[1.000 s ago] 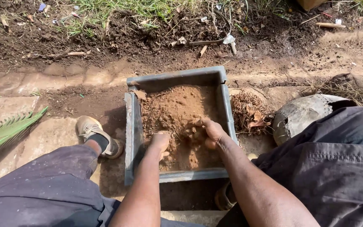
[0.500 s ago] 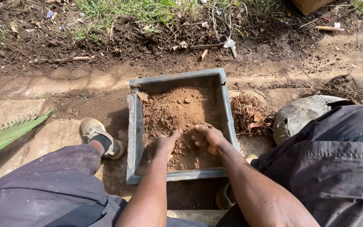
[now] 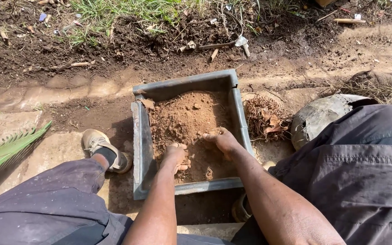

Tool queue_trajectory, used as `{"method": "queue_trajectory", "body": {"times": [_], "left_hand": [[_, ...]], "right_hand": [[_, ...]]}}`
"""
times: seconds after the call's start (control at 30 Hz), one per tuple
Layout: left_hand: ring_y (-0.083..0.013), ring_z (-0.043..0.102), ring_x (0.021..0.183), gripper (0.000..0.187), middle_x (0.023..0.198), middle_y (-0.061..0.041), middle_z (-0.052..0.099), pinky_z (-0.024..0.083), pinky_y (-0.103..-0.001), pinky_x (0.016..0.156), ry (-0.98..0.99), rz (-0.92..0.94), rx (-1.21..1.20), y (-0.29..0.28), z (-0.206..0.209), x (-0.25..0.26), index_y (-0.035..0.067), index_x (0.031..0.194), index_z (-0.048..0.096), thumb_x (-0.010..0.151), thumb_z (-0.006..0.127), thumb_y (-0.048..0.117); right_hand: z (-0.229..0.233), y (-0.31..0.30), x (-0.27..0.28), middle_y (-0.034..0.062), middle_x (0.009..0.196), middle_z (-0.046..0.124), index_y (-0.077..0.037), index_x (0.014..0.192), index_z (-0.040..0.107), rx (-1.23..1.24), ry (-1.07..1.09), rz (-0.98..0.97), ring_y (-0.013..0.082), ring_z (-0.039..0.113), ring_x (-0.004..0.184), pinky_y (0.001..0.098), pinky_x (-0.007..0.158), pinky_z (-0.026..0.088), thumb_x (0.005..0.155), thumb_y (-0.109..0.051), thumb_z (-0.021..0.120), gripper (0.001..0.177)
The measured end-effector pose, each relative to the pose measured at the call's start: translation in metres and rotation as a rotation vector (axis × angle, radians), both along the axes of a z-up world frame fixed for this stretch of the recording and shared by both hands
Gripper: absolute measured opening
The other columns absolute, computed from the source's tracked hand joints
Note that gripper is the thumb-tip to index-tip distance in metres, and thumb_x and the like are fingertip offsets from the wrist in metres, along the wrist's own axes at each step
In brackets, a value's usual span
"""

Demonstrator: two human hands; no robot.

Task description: The person mixes soil and organic matter inside a rectangular metal container using their hands. They repeatedly break up clumps and turn the mixture over to combine the materials thoroughly.

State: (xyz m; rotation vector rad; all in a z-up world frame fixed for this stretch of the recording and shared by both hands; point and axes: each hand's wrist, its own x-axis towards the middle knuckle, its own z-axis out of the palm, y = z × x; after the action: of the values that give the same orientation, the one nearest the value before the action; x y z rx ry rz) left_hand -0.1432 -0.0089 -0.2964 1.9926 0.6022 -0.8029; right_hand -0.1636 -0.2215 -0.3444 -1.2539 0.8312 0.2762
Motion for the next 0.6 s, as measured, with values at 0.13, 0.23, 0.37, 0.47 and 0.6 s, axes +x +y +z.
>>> {"method": "queue_trajectory", "body": {"times": [0.13,0.23,0.37,0.47,0.6], "left_hand": [[-0.0486,0.072,0.114,0.049,0.148,-0.029,0.06,0.066,-0.062,0.09,0.038,-0.083,-0.123,0.001,0.039,0.004,0.002,0.147,0.057,0.098,0.058,0.006],[-0.0456,0.076,0.101,0.046,0.136,-0.029,0.068,0.069,-0.059,0.079,-0.006,-0.185,0.013,0.007,0.026,0.008,0.0,0.141,0.064,0.096,0.06,0.011],[-0.0424,0.077,0.098,0.042,0.12,-0.024,0.073,0.071,-0.055,0.081,-0.147,-0.386,0.282,0.029,-0.1,0.041,0.006,0.131,0.071,0.092,0.061,0.017],[-0.0427,0.066,0.124,0.075,0.148,-0.026,0.055,0.061,-0.06,0.093,-0.287,-0.397,0.525,-0.009,0.046,0.007,0.006,0.151,0.055,0.085,0.07,0.038],[-0.0464,0.053,0.142,0.068,0.154,-0.021,0.051,0.046,-0.064,0.115,-0.42,-0.639,0.283,-0.04,0.102,-0.02,0.015,0.158,0.052,0.099,0.064,0.047]], "right_hand": [[0.055,0.019,-0.01,0.0131,0.098,0.08,-0.019,0.132,0.067,0.139,-0.077,0.012,0.0259,0.08,0.072,0.0291,0.048,0.059,0.091,-0.021,0.086,0.045],[0.07,0.027,-0.011,0.0144,0.093,0.079,-0.018,0.128,0.07,0.082,-0.076,0.049,0.0231,0.076,0.064,0.0263,0.04,0.054,0.097,-0.031,0.081,0.036],[0.0,0.027,0.007,0.0126,0.066,0.064,-0.016,0.11,0.073,-0.035,-0.046,0.038,0.0218,0.061,0.045,0.0268,0.032,0.041,0.099,-0.046,0.079,0.033],[0.042,0.031,-0.006,0.0113,0.066,0.065,-0.015,0.086,0.06,0.021,0.109,-0.041,0.0184,0.046,0.045,0.0307,0.036,0.028,0.101,-0.055,0.055,0.043],[0.017,0.035,-0.01,0.0124,0.063,0.064,-0.014,0.082,0.06,0.03,0.141,-0.053,0.02,0.046,0.043,0.0299,0.036,0.028,0.1,-0.064,0.052,0.054]]}}
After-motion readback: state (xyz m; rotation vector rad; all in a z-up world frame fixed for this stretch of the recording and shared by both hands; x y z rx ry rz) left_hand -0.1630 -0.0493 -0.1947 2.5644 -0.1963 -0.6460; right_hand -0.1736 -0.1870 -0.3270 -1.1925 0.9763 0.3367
